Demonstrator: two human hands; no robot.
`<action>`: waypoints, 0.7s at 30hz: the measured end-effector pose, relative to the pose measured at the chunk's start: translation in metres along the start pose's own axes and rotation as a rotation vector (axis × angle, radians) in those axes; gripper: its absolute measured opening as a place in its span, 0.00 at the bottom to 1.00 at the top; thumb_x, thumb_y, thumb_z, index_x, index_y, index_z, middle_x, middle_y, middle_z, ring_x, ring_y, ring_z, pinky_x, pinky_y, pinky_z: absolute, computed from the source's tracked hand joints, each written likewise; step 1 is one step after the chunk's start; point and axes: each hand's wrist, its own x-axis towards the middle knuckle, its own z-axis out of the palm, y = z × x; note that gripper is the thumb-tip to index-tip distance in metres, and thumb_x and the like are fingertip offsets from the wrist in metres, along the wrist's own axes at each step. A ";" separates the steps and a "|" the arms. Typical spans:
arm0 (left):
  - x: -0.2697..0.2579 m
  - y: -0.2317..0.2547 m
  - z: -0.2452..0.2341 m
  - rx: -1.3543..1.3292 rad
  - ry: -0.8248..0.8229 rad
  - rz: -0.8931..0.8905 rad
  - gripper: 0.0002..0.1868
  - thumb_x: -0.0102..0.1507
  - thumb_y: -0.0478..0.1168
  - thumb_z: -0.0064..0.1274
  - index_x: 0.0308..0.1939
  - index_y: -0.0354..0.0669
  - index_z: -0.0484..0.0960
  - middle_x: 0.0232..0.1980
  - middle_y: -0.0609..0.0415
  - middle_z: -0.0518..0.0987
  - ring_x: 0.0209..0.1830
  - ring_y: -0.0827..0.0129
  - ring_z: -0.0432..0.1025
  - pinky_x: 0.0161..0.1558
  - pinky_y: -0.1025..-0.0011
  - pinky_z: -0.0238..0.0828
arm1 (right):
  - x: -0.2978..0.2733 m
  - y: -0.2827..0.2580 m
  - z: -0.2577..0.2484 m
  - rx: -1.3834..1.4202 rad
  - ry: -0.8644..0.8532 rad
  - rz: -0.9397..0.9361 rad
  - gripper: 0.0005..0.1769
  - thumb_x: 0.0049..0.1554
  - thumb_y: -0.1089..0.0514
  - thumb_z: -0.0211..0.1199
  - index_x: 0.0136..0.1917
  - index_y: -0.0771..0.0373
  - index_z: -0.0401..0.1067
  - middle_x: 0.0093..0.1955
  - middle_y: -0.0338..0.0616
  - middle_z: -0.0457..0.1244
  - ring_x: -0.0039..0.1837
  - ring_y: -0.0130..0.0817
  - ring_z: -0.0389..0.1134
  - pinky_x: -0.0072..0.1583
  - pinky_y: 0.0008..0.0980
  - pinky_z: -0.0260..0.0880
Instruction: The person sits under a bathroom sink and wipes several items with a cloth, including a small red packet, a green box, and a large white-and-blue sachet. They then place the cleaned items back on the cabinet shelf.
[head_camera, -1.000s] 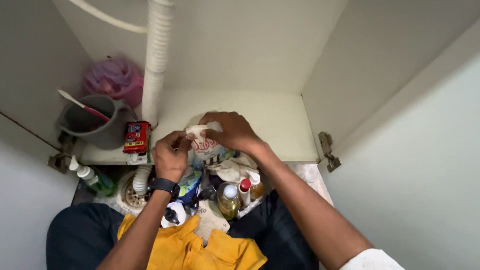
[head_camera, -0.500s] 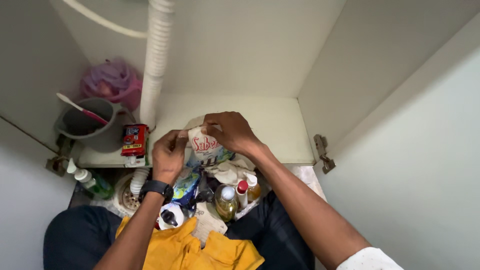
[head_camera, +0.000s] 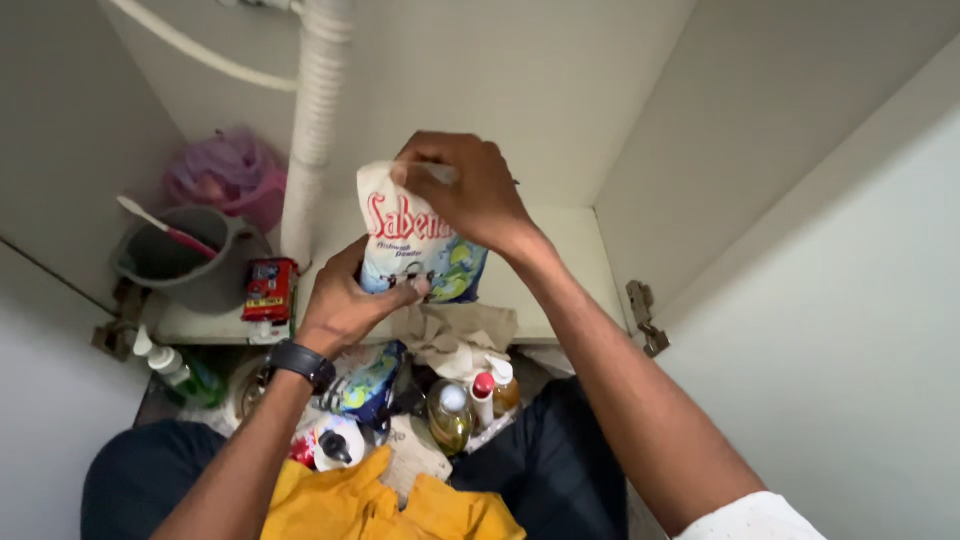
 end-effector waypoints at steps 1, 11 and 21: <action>0.002 0.008 0.000 -0.055 0.011 -0.024 0.30 0.51 0.49 0.69 0.53 0.37 0.82 0.43 0.51 0.87 0.40 0.68 0.81 0.47 0.67 0.79 | 0.004 -0.003 -0.005 -0.009 0.005 0.025 0.10 0.62 0.52 0.62 0.46 0.60 0.78 0.40 0.41 0.72 0.44 0.33 0.76 0.58 0.36 0.76; -0.013 0.023 0.004 -0.601 0.142 -0.095 0.27 0.57 0.45 0.64 0.57 0.36 0.81 0.52 0.50 0.84 0.52 0.68 0.76 0.57 0.69 0.71 | -0.055 0.009 -0.004 0.524 0.292 0.576 0.43 0.59 0.43 0.67 0.78 0.58 0.52 0.69 0.54 0.63 0.68 0.38 0.66 0.63 0.44 0.71; -0.016 0.018 0.000 -0.394 0.077 -0.456 0.32 0.64 0.61 0.52 0.57 0.37 0.81 0.50 0.51 0.85 0.48 0.69 0.78 0.51 0.69 0.73 | -0.092 0.017 0.049 1.138 0.007 0.577 0.50 0.49 0.56 0.77 0.77 0.70 0.55 0.65 0.56 0.65 0.63 0.45 0.70 0.60 0.46 0.78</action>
